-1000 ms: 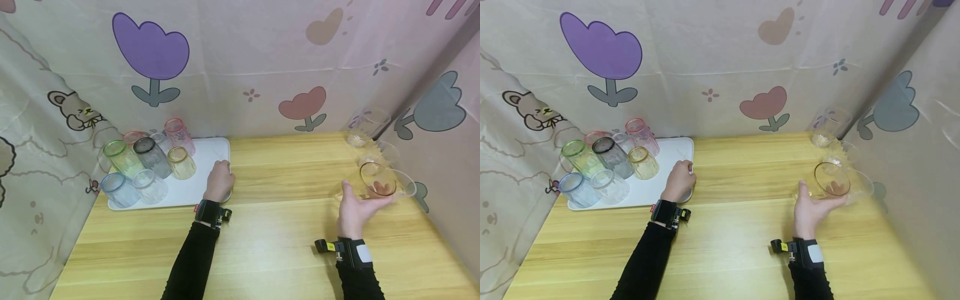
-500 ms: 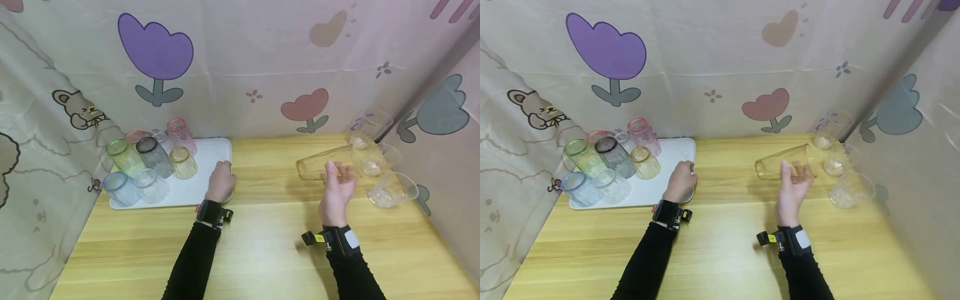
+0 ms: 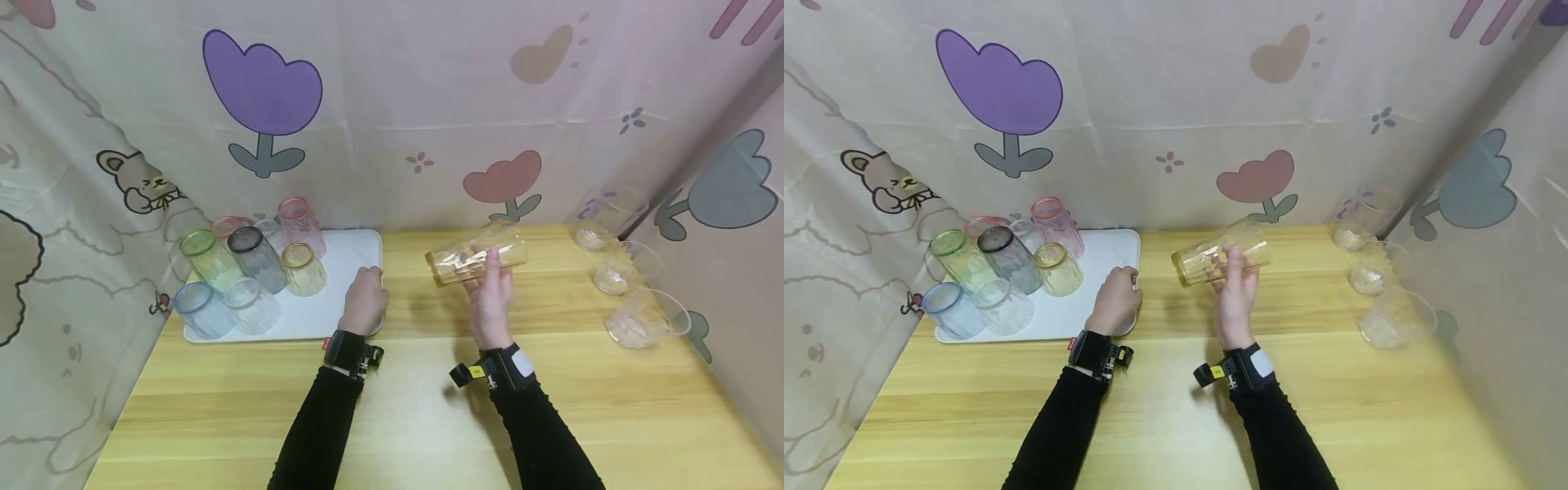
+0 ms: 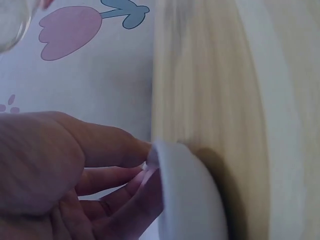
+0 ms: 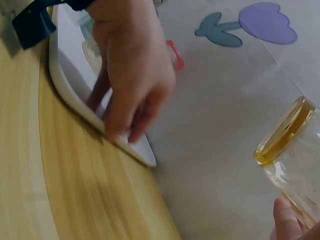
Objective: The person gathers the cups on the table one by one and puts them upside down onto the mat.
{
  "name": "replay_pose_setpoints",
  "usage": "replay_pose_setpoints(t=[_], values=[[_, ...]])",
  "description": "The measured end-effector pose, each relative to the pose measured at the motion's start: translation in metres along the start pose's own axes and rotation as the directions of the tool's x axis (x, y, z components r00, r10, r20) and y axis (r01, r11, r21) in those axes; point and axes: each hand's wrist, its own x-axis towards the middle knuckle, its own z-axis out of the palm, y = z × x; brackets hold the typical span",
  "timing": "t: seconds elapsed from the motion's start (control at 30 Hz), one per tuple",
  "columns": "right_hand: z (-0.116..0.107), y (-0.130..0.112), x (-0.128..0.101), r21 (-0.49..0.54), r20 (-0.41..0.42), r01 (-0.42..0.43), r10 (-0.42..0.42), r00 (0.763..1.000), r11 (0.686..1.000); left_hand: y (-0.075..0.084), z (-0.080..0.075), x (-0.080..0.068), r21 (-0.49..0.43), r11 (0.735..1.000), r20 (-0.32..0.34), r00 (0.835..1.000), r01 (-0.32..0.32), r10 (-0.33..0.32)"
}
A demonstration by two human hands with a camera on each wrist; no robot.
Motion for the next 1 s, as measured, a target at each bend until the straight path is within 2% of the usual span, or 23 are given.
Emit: replay_pose_setpoints(t=[0.17, 0.4, 0.5, 0.63, 0.87, 0.93, 1.0], values=[[0.015, 0.016, -0.002, -0.005, 0.051, -0.062, 0.062, 0.997, 0.998, 0.001, 0.001, -0.001, -0.026, 1.0, -0.009, 1.0, -0.014, 0.014], [0.022, 0.035, -0.001, -0.053, 0.059, -0.155, 0.158, 0.986, 0.987, 0.005, -0.003, 0.0, -0.056, 0.996, -0.106, 0.993, -0.066, 0.06], [0.02, 0.039, 0.002, -0.069, 0.051, -0.183, 0.186, 0.981, 0.981, 0.008, -0.006, 0.0, -0.068, 0.994, -0.12, 0.99, -0.087, 0.079], [0.016, 0.041, 0.006, -0.047, 0.071, -0.219, 0.222, 0.973, 0.975, 0.014, -0.007, 0.0, -0.122, 0.978, -0.103, 0.982, -0.169, 0.157], [0.01, 0.04, 0.01, 0.014, 0.097, -0.275, 0.272, 0.957, 0.961, 0.023, -0.007, -0.002, -0.189, 0.925, -0.027, 0.943, -0.33, 0.331], [0.009, 0.04, 0.01, 0.019, 0.106, -0.279, 0.275, 0.955, 0.96, 0.025, -0.007, -0.002, -0.18, 0.907, -0.034, 0.924, -0.381, 0.382], [0.008, 0.04, 0.011, 0.019, 0.114, -0.283, 0.279, 0.954, 0.959, 0.027, -0.007, -0.003, -0.162, 0.878, -0.059, 0.892, -0.451, 0.448]])
